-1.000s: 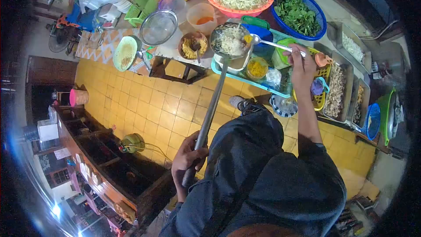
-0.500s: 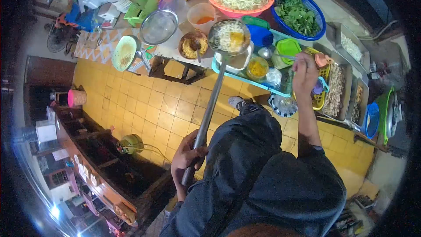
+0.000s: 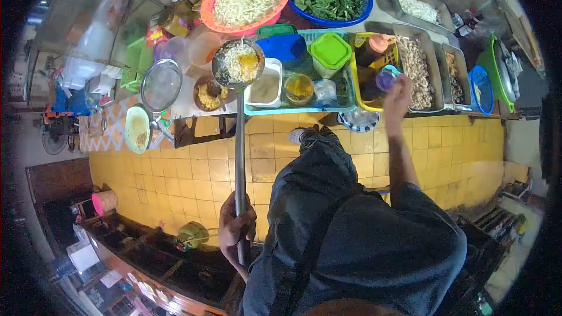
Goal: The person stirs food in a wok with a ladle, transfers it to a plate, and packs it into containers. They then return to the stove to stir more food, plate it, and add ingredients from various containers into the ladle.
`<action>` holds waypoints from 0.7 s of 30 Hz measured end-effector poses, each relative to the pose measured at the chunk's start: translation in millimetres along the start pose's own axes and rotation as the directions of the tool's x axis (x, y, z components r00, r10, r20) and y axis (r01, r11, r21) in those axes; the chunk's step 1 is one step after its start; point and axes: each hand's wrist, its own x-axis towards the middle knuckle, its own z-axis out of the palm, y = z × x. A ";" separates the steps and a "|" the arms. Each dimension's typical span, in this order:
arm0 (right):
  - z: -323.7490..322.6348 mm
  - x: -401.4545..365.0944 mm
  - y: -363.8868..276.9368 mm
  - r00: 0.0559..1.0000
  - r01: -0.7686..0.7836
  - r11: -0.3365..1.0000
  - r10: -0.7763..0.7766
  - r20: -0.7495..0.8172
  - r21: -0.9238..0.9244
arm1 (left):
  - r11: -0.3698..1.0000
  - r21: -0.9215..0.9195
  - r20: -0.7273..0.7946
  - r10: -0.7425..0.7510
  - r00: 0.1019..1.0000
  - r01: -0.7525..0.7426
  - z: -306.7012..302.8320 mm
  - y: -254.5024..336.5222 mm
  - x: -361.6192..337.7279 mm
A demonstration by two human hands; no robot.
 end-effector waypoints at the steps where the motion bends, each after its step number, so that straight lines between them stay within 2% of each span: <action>1: -12.1 4.5 26.8 0.994 -0.027 0.992 0.014 -0.113 -0.123 | 1.000 -0.018 0.006 -0.016 1.000 0.016 -0.5 0.7 -0.4; 2: -21.3 7.8 51.4 0.993 -0.031 0.991 0.016 -0.115 -0.128 | 1.000 -0.015 0.009 -0.020 1.000 0.020 -0.2 2.6 -0.6; 3: -28.6 11.3 74.6 0.963 -0.117 0.912 0.202 0.180 -0.394 | 1.000 -0.009 0.014 -0.018 1.000 0.018 1.1 5.3 0.7; 4: -30.9 17.7 75.4 0.812 -0.101 0.761 0.435 0.390 -0.640 | 1.000 -0.003 0.023 -0.015 1.000 0.015 2.0 7.7 3.3; 5: -28.2 18.8 75.3 0.815 -0.106 0.760 0.436 0.382 -0.641 | 1.000 0.002 0.029 -0.013 0.999 0.013 1.7 10.0 6.1; 7: -20.8 18.4 69.8 0.784 -0.019 0.778 0.402 0.473 -0.628 | 0.994 0.085 0.019 -0.076 0.997 0.074 0.1 15.2 9.6; 8: -7.6 19.1 80.7 0.810 -0.103 0.832 0.389 0.439 -0.546 | 0.994 0.088 0.018 -0.073 0.997 0.071 3.1 17.2 12.0; 9: -5.9 19.0 83.0 0.810 -0.104 0.835 0.386 0.441 -0.540 | 0.993 0.105 0.042 -0.065 0.997 0.060 8.0 19.3 13.6; 11: 0.8 17.7 83.0 0.797 -0.137 0.778 0.453 0.398 -0.613 | 0.993 0.116 0.053 -0.043 0.998 0.037 10.5 21.0 15.3; 12: 2.0 14.5 88.1 0.833 -0.151 0.859 0.377 0.405 -0.488 | 0.991 0.127 0.076 -0.050 0.996 0.041 9.1 19.7 17.1; 15: -4.9 20.8 57.0 0.869 -0.110 0.912 0.281 0.406 -0.395 | 0.992 0.106 0.083 -0.077 0.994 0.068 12.3 20.9 18.4; 16: -3.3 11.1 92.2 0.903 0.013 0.899 0.178 0.391 -0.438 | 0.997 0.073 0.120 -0.046 0.992 0.038 12.4 19.1 19.6; 17: -5.0 13.5 99.4 0.903 0.018 0.897 0.175 0.391 -0.442 | 0.999 0.040 0.160 -0.017 0.987 0.011 12.8 17.6 20.9; 18: -6.5 16.2 104.9 0.911 0.234 0.848 -0.021 0.412 -0.475 | 0.999 0.036 0.164 -0.017 0.986 0.012 12.7 17.6 21.9; 19: -8.5 18.1 108.4 0.871 0.435 0.750 -0.211 0.443 -0.499 | 1.000 0.027 0.183 -0.018 0.983 0.014 11.8 17.7 22.4; 20: -12.6 21.5 88.5 0.876 0.329 0.758 -0.023 0.482 -0.563 | 1.000 0.018 0.200 -0.018 0.980 0.015 11.3 17.6 22.5; 21: -15.1 30.8 80.7 0.875 0.335 0.756 -0.027 0.484 -0.562 | 1.000 0.012 0.201 -0.017 0.980 0.014 12.6 19.3 22.4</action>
